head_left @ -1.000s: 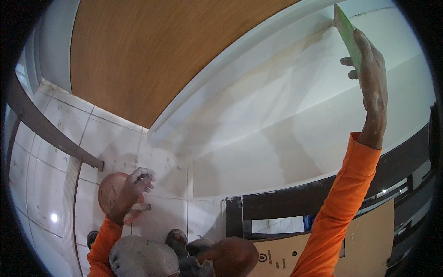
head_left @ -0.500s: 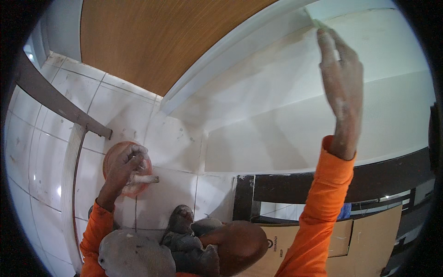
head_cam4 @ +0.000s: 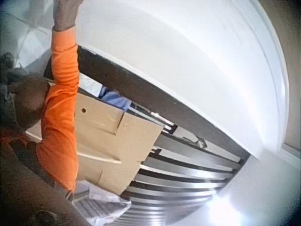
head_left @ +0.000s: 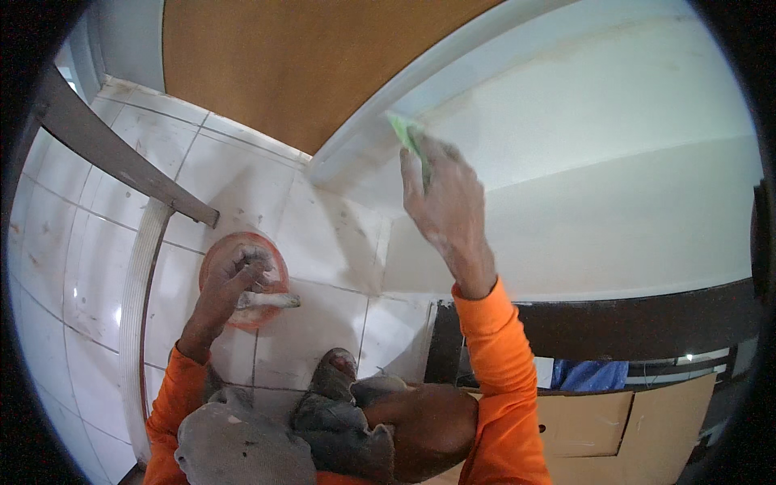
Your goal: The person applies a white paste from a red bucket onto a white tiled wall using a green sponge. They repeatedly scoop the paste and spread it across the wall surface.
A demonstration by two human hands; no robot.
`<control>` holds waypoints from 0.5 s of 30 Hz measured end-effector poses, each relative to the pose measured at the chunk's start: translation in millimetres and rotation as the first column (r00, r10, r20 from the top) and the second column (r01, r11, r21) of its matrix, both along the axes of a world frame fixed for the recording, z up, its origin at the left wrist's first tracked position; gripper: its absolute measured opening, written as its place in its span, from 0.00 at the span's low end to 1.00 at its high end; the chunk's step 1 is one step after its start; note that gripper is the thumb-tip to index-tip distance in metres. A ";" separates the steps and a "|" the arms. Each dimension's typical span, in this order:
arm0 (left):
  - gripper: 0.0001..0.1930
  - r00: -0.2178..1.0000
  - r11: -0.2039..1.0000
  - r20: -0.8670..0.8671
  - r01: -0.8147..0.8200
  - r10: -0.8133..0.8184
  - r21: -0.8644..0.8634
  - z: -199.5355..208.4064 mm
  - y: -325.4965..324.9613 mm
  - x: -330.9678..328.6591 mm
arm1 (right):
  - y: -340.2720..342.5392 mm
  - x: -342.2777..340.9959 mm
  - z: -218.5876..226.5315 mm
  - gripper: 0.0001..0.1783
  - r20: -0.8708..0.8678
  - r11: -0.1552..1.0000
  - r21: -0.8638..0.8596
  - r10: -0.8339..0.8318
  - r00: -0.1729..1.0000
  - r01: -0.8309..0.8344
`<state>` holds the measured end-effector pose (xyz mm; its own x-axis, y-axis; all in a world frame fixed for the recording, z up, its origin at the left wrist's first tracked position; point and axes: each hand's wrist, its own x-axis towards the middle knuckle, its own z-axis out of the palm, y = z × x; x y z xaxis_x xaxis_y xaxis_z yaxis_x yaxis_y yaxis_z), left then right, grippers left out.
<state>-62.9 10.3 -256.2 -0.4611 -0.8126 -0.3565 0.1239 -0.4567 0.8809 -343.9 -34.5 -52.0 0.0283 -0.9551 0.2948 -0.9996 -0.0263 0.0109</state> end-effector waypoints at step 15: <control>0.15 0.978 0.967 0.087 0.200 -0.189 -0.158 -1.4 -7.3 -25.8 | 67.4 -6.2 -124.7 0.32 0.762 0.991 0.096 -0.134 -0.634 -0.094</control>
<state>-88.7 3.0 -257.6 -0.5946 -0.7601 -0.2621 -0.0182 -0.3132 0.9495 -350.2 32.9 -176.7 -0.1548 -0.9534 -0.2589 0.6278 0.1074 -0.7710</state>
